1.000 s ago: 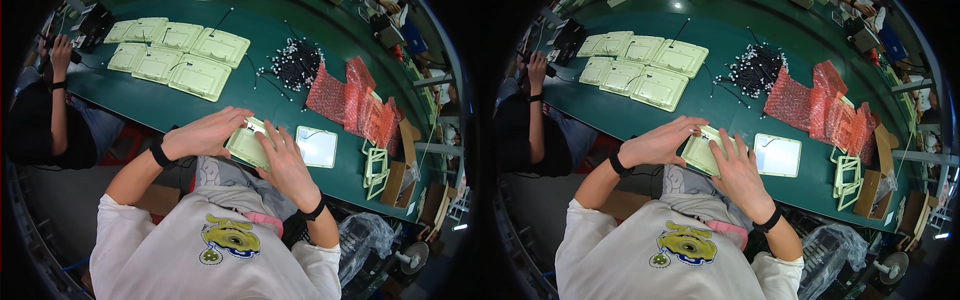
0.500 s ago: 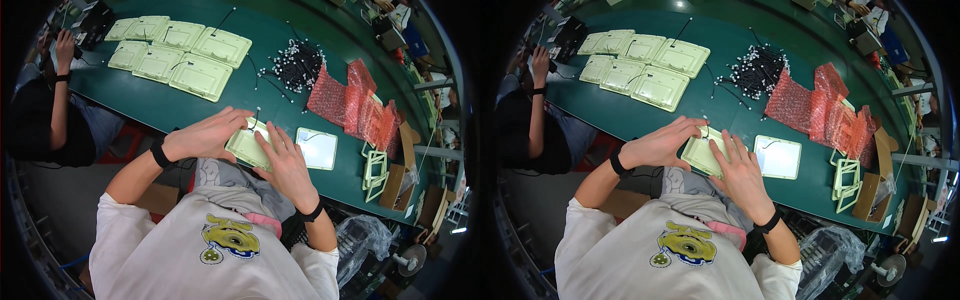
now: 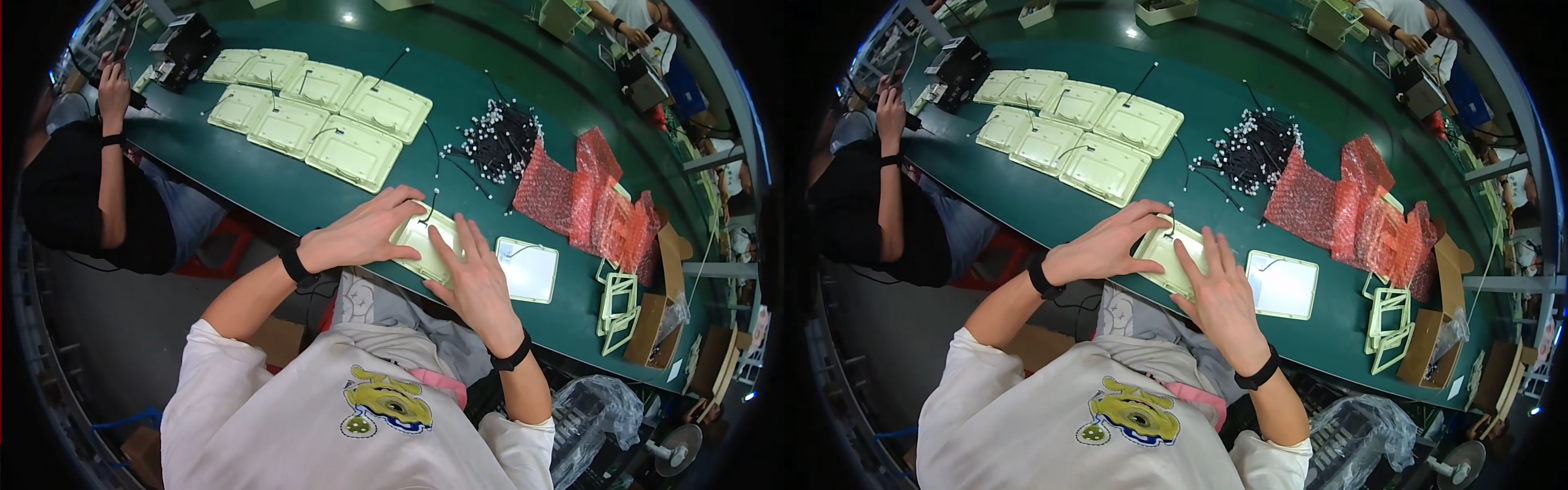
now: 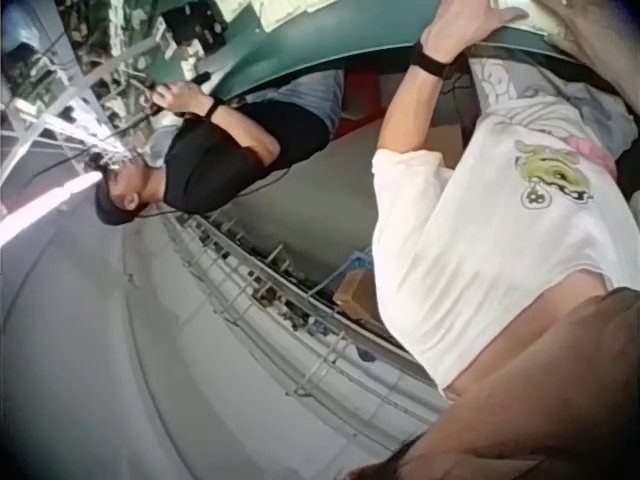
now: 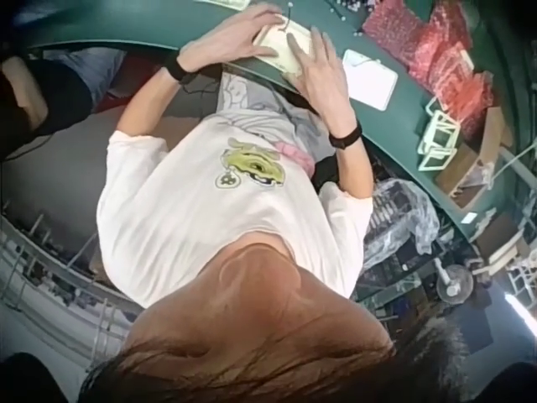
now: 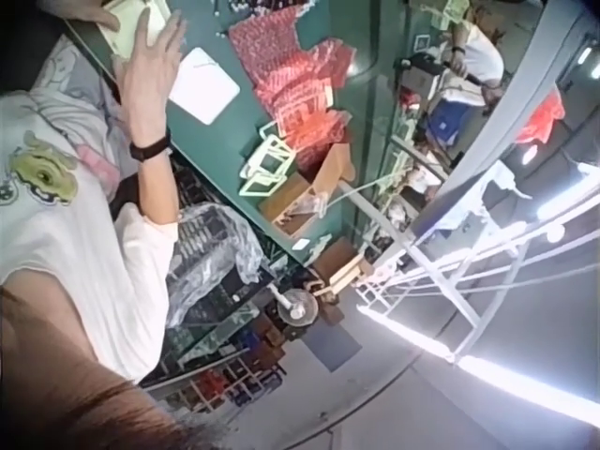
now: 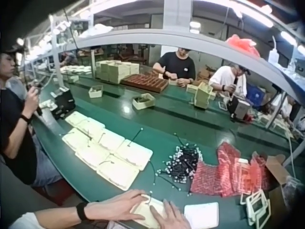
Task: The person places a frame onto a base, inserts a screen, and attaches a wire before placing the assembled units into a bin. They then retrieve more bubble-wrapped screens from a box and continue assembling the screens and frames onto bases.
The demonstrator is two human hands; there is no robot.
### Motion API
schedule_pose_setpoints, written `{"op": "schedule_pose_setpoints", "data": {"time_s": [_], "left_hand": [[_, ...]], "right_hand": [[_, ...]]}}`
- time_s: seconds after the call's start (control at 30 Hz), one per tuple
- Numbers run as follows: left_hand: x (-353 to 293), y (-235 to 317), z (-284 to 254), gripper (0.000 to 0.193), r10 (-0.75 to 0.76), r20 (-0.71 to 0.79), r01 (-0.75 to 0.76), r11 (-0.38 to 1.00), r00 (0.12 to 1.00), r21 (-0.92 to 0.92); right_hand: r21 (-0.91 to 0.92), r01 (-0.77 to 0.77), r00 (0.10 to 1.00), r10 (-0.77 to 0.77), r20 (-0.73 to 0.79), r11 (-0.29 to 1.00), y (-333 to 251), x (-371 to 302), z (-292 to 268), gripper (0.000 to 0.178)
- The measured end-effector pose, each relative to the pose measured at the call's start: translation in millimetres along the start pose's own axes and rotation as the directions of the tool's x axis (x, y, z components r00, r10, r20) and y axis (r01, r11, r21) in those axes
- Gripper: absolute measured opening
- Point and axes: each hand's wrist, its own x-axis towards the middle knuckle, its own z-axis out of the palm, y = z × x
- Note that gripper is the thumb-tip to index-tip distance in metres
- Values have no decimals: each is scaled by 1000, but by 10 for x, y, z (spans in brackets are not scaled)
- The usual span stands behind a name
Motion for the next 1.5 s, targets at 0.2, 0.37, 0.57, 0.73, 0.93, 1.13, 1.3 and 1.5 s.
{"op": "schedule_pose_setpoints", "data": {"time_s": [0.2, 0.37, 0.57, 0.73, 0.93, 1.13, 1.3, 1.5], "left_hand": [[-110, 137, -177, 49, -37, -285, 82, 986, 958, 146], [-616, -20, -272, 40, -57, -383, 141, 971, 922, 195], [-726, -133, -375, 38, -93, -482, 258, 923, 871, 287], [-527, -113, -475, 49, -85, -471, 338, 807, 878, 484], [-781, -456, -564, 58, -243, -431, 428, 807, 869, 407], [-976, -635, -698, 59, -178, -503, 427, 790, 846, 439], [-1090, -373, -594, 48, -80, -649, 440, 797, 757, 414], [-703, 431, -143, 31, -73, -503, 138, 986, 861, 93]], "right_hand": [[-29, 11, 999, -12, -42, 1000, 54, 335, -25, 84], [45, -10, 998, 7, 67, 999, -191, 393, -139, 84], [34, -118, 993, 117, 35, 992, -96, 582, -158, 85], [-12, -106, 993, 107, 59, 994, -156, 822, -80, 86], [-43, -63, 996, 65, 54, 997, -359, 1004, 36, 86], [14, -52, 999, 52, 14, 999, -596, 1250, 258, 83], [22, -34, 999, 35, -32, 999, -685, 1518, 558, 80], [215, 132, 934, -49, -353, 968, -428, 600, -275, 56]]}}
